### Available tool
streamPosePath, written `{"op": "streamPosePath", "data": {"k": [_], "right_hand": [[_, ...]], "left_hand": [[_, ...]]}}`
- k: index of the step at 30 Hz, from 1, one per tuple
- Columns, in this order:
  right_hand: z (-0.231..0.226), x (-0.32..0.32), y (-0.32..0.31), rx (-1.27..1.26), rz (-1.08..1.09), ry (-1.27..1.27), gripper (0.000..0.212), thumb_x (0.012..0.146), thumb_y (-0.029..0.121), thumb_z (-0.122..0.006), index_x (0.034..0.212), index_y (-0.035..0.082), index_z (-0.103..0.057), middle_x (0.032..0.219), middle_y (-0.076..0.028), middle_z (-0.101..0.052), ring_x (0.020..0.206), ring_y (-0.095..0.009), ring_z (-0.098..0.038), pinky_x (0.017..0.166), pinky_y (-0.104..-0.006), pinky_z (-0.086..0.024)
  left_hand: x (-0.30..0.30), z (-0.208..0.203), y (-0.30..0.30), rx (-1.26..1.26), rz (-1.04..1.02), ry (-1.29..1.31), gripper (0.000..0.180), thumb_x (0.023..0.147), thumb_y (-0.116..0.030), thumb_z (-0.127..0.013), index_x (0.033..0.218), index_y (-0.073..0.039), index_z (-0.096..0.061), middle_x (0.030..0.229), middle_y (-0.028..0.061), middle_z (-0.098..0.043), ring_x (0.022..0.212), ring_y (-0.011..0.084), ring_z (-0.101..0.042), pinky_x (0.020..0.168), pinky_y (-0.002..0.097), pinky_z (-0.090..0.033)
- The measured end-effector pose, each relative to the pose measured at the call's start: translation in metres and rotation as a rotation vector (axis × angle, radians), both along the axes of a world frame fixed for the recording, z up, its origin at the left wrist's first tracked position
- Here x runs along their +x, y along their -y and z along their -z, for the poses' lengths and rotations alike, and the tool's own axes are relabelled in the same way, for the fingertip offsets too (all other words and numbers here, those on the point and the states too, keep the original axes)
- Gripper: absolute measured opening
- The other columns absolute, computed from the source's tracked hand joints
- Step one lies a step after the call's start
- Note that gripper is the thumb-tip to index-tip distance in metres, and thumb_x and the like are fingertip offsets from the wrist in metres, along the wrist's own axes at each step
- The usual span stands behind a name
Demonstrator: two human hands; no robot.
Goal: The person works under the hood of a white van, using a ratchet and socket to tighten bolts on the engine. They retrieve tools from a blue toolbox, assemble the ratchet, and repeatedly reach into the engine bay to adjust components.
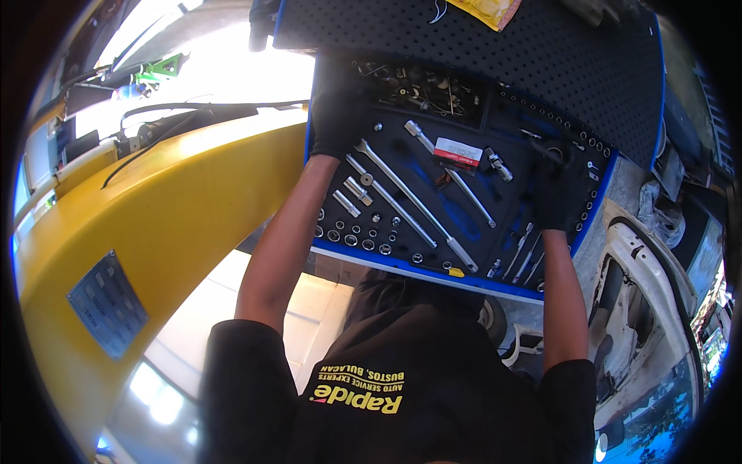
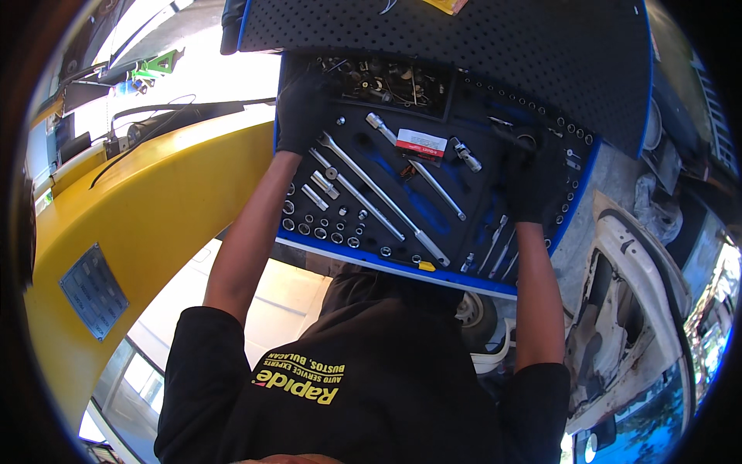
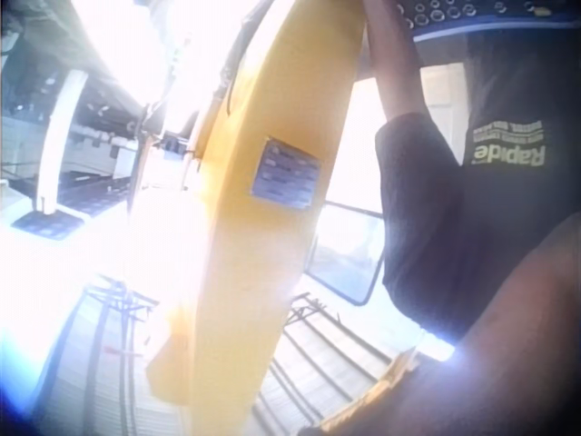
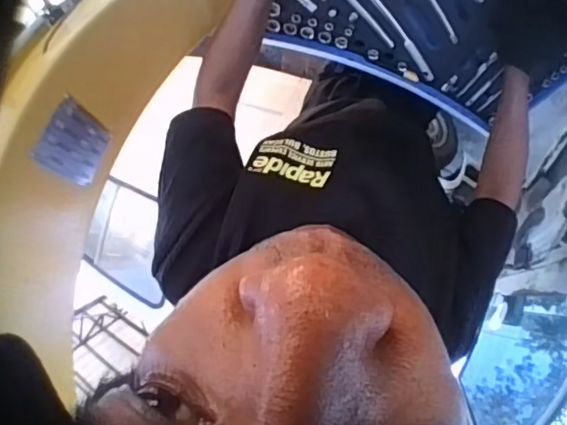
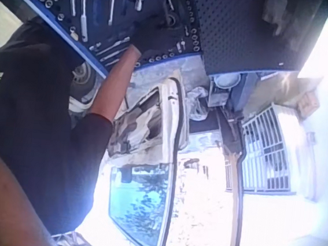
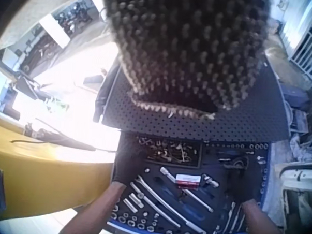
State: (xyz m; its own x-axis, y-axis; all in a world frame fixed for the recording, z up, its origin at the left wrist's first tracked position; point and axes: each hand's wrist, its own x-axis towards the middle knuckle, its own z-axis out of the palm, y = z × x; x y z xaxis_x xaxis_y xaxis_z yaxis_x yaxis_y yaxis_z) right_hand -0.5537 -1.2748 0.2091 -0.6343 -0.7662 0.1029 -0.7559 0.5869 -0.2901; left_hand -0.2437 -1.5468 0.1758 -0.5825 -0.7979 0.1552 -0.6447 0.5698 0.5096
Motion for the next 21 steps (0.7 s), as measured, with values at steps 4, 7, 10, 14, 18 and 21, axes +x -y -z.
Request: {"op": "streamPosePath", "data": {"k": [4, 7, 10, 14, 18, 21], "right_hand": [[0.013, -0.004, -0.016, -0.017, -0.032, 0.013, 0.044, 0.096, 0.034, -0.068, 0.129, 0.005, -0.066, 0.124, -0.019, -0.069, 0.113, -0.037, -0.066, 0.097, -0.0465, -0.052], [0.062, -0.021, -0.035, 0.039, -0.037, 0.084, 0.049, 0.095, 0.040, -0.067, 0.130, 0.006, -0.067, 0.131, -0.019, -0.066, 0.120, -0.038, -0.063, 0.103, -0.0471, -0.048], [0.049, -0.017, -0.027, 0.026, 0.014, 0.185, 0.051, 0.094, 0.044, -0.067, 0.128, 0.006, -0.069, 0.138, -0.020, -0.063, 0.125, -0.038, -0.060, 0.108, -0.0468, -0.045], [0.020, -0.012, -0.018, -0.044, -0.086, -0.046, 0.050, 0.093, 0.045, -0.068, 0.123, 0.005, -0.071, 0.132, -0.021, -0.066, 0.120, -0.037, -0.064, 0.103, -0.0461, -0.048], [0.003, -0.006, -0.011, -0.079, -0.033, -0.001, 0.046, 0.092, 0.041, -0.067, 0.120, 0.004, -0.069, 0.118, -0.021, -0.070, 0.106, -0.037, -0.068, 0.091, -0.0475, -0.052], [0.003, -0.006, -0.008, -0.078, -0.026, 0.037, 0.047, 0.092, 0.041, -0.067, 0.119, 0.003, -0.067, 0.113, -0.021, -0.068, 0.100, -0.038, -0.068, 0.086, -0.0497, -0.053]], "left_hand": [[-0.015, -0.032, -0.012, -0.025, 0.052, 0.097, 0.023, 0.086, -0.020, -0.063, 0.100, -0.018, -0.081, 0.094, 0.0118, -0.075, 0.089, 0.0313, -0.072, 0.082, 0.0441, -0.057], [-0.012, -0.024, -0.006, -0.154, 0.167, 0.103, 0.024, 0.088, -0.024, -0.063, 0.104, -0.021, -0.081, 0.096, 0.0119, -0.076, 0.085, 0.0313, -0.073, 0.080, 0.0447, -0.058], [-0.022, -0.038, -0.004, -0.056, 0.274, 0.259, 0.024, 0.090, -0.025, -0.062, 0.106, -0.016, -0.078, 0.100, 0.0154, -0.075, 0.087, 0.0359, -0.072, 0.081, 0.0489, -0.057], [-0.048, -0.054, 0.001, -0.003, 0.405, 0.557, 0.025, 0.093, -0.024, -0.061, 0.109, -0.009, -0.074, 0.100, 0.0174, -0.075, 0.091, 0.0392, -0.072, 0.084, 0.0516, -0.056], [-0.046, -0.044, 0.020, -0.025, 0.542, 0.539, 0.025, 0.093, -0.021, -0.064, 0.111, -0.005, -0.071, 0.107, 0.0191, -0.073, 0.096, 0.0400, -0.071, 0.087, 0.0507, -0.056], [-0.037, -0.048, 0.017, -0.065, 0.548, 0.462, 0.025, 0.093, -0.017, -0.066, 0.113, -0.003, -0.070, 0.112, 0.0202, -0.072, 0.098, 0.0381, -0.070, 0.087, 0.0480, -0.056]]}}
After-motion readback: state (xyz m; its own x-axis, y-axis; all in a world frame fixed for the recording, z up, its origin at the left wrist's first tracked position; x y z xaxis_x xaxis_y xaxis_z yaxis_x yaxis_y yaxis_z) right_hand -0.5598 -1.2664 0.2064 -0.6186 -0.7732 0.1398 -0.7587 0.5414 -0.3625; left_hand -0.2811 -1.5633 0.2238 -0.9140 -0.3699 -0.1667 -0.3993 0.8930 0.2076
